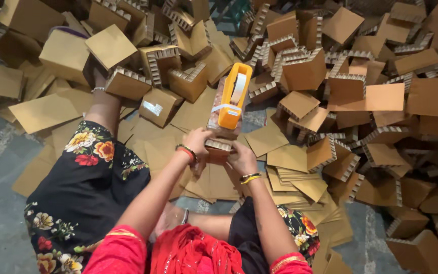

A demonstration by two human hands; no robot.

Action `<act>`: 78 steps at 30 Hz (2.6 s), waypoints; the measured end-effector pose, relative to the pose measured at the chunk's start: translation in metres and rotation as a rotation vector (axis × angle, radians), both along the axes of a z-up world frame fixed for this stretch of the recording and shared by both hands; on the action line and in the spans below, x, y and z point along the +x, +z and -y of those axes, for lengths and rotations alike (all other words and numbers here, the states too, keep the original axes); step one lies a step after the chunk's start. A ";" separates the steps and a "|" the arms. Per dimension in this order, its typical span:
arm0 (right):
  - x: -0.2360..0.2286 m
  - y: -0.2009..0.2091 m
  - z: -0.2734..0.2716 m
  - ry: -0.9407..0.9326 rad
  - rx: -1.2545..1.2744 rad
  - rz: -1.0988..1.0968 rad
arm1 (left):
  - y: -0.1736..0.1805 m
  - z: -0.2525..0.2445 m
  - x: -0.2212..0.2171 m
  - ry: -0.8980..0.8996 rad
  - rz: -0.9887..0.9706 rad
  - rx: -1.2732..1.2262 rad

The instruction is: The person sits on the floor surrounded by cardboard pieces and assembles small boxes. They fold the cardboard into shape and use a handheld tape dispenser to seal the edges, repeating the process for multiple units.

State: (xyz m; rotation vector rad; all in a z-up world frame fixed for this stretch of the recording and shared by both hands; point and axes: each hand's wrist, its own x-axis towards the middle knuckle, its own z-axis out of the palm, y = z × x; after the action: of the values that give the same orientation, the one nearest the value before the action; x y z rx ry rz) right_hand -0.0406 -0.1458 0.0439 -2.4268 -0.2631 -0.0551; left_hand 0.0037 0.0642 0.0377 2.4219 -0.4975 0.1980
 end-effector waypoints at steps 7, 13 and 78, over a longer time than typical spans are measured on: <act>0.048 -0.058 0.033 0.085 0.836 -0.160 | -0.092 0.022 0.006 0.108 -0.236 -0.342; 0.129 -0.024 0.010 -0.225 0.625 -0.146 | -0.082 0.037 0.006 0.137 -0.289 -0.327; 0.030 0.001 0.280 -0.562 -0.260 0.308 | 0.191 -0.147 -0.102 0.275 0.360 -0.615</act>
State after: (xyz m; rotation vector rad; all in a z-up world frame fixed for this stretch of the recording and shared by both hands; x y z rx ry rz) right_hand -0.0103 -0.4253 0.0446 -2.6715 0.3040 -0.6836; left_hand -0.0983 0.2112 0.2289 1.8386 -0.2059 0.7933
